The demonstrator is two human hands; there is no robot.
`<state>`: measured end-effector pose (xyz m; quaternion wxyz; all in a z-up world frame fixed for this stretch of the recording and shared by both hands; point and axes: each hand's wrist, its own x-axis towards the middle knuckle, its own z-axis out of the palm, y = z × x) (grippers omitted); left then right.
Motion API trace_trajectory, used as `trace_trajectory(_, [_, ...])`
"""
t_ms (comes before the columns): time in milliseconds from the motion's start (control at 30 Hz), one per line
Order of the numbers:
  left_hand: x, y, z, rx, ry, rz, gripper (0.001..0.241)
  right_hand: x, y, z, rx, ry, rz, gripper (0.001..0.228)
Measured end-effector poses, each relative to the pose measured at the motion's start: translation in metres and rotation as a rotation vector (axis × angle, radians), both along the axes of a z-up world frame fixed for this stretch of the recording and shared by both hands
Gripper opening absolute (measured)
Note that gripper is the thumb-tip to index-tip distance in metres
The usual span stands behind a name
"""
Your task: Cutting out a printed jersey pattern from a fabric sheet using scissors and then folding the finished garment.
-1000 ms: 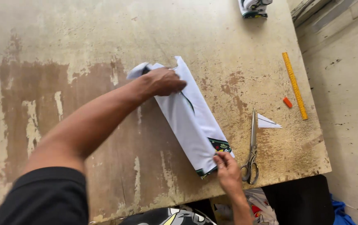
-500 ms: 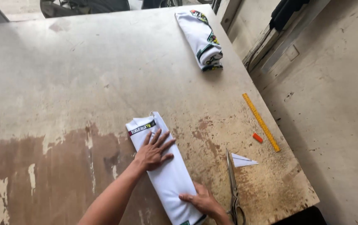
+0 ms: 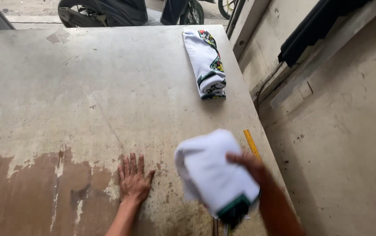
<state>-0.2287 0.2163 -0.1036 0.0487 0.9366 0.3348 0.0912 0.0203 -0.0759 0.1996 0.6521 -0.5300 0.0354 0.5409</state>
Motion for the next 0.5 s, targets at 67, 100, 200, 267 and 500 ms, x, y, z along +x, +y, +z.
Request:
trace_trajectory(67, [-0.001, -0.006, -0.006, 0.054, -0.017, 0.024, 0.088, 0.062, 0.038, 0.05, -0.012, -0.16, -0.082, 0.042])
trace_trajectory(100, [0.002, -0.002, -0.008, 0.114, -0.044, 0.04, 0.088, 0.094, 0.061, 0.076, -0.016, -0.33, -0.174, 0.031])
trace_trajectory(200, [0.004, -0.004, 0.006, 0.241, -0.008, 0.072, 0.09, 0.163, 0.131, 0.152, 0.122, -0.377, -0.343, 0.052])
trace_trajectory(267, [0.007, -0.007, 0.008, 0.201, -0.076, 0.106, 0.091, 0.213, 0.169, 0.167, 0.265, -0.416, -0.33, 0.052])
trace_trajectory(500, [0.024, 0.025, -0.067, 0.193, -0.122, 0.141, 0.103, 0.341, 0.272, 0.069, 0.207, -0.435, -0.302, 0.044])
